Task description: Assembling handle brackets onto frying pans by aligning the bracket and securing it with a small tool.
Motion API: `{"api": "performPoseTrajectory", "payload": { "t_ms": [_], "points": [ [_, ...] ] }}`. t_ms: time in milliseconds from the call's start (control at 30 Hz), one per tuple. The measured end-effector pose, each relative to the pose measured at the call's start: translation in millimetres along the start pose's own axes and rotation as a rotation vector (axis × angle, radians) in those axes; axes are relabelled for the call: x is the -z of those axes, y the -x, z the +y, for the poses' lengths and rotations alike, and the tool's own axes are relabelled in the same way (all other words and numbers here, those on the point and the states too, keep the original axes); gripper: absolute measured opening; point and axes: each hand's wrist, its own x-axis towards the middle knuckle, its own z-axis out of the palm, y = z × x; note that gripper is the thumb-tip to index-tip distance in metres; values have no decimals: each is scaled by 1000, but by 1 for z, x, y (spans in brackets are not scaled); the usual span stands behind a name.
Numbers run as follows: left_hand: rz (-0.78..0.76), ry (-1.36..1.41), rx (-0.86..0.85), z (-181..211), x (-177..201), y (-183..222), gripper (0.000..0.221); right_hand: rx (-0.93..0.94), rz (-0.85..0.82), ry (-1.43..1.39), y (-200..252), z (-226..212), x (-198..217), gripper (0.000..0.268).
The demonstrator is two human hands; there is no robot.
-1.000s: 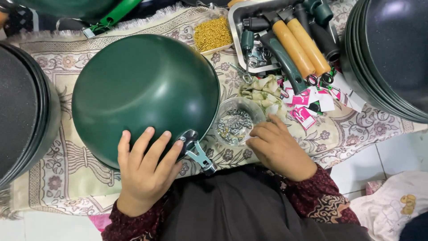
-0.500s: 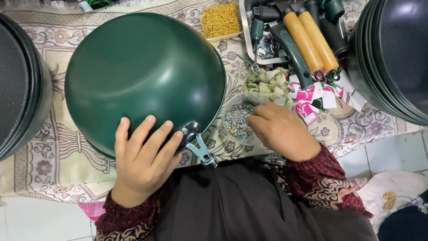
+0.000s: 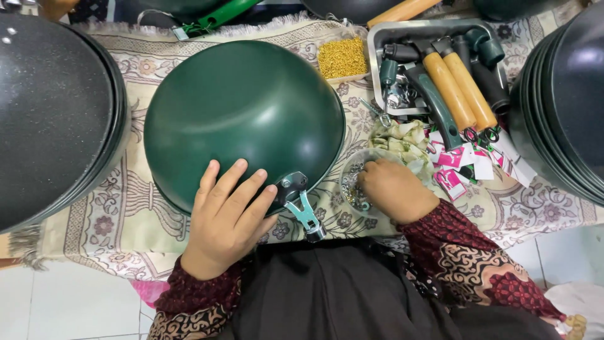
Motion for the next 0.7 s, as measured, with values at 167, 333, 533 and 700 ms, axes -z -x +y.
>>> {"api": "performPoseTrajectory", "payload": {
  "t_ms": [167, 333, 533, 700],
  "points": [
    [72, -70, -15, -6, 7, -8, 32, -42, 208, -9, 11, -7, 19, 12],
    [273, -77, -19, -11, -6, -8, 28, -37, 742, -164, 20, -36, 37, 14],
    [339, -67, -13, -10, -11, -9, 27, 125, 896, -1367, -9, -103, -2, 13],
    [357, -37, 3, -5, -12, -11, 26, -146, 792, -2145, -50, -127, -32, 16]
  ]
}}
